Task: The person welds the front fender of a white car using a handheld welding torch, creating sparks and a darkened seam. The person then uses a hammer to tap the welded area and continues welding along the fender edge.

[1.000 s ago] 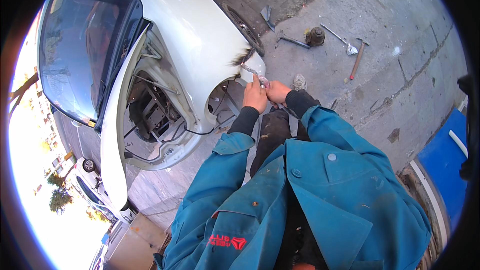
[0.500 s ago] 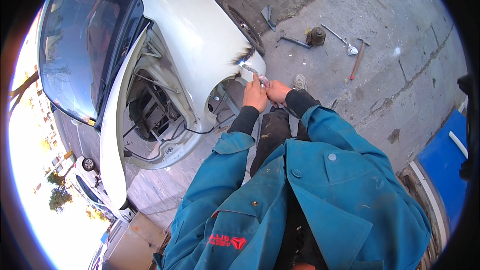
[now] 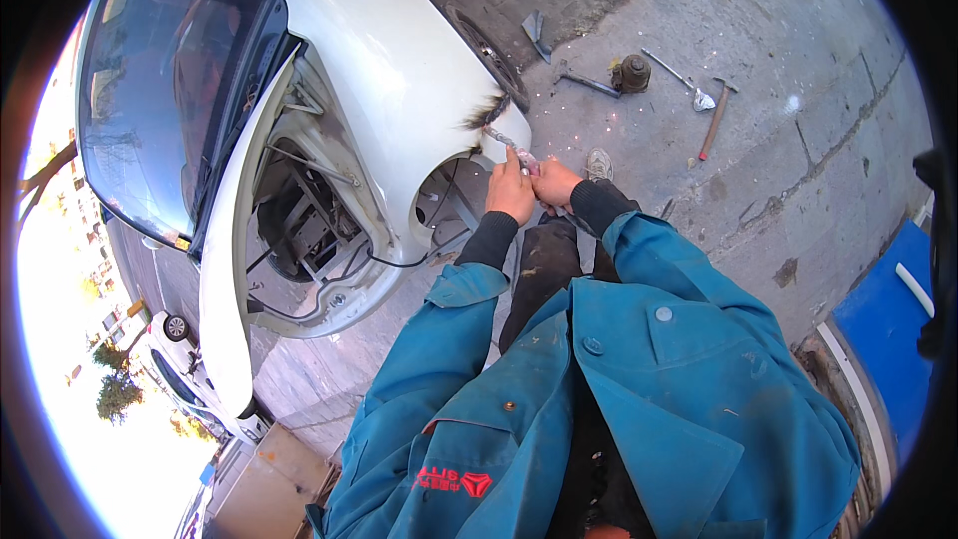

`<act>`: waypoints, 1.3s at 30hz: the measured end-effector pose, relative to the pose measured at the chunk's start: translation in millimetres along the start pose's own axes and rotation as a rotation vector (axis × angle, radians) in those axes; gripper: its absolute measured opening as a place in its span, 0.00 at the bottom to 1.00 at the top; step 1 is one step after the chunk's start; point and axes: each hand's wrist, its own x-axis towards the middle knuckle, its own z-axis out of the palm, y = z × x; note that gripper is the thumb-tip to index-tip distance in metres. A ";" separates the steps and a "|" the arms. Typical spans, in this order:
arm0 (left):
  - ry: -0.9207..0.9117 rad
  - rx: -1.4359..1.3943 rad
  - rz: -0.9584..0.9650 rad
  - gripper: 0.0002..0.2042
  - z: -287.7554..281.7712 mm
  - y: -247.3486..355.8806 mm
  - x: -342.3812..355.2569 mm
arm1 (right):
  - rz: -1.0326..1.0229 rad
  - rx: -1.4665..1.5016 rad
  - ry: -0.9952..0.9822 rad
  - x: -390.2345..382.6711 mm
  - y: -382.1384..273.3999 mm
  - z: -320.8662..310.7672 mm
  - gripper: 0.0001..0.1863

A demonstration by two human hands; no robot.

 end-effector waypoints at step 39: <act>-0.010 -0.010 0.000 0.35 -0.4 0.7 0.0 | -0.027 0.047 0.013 12.8 15.0 3.3 0.20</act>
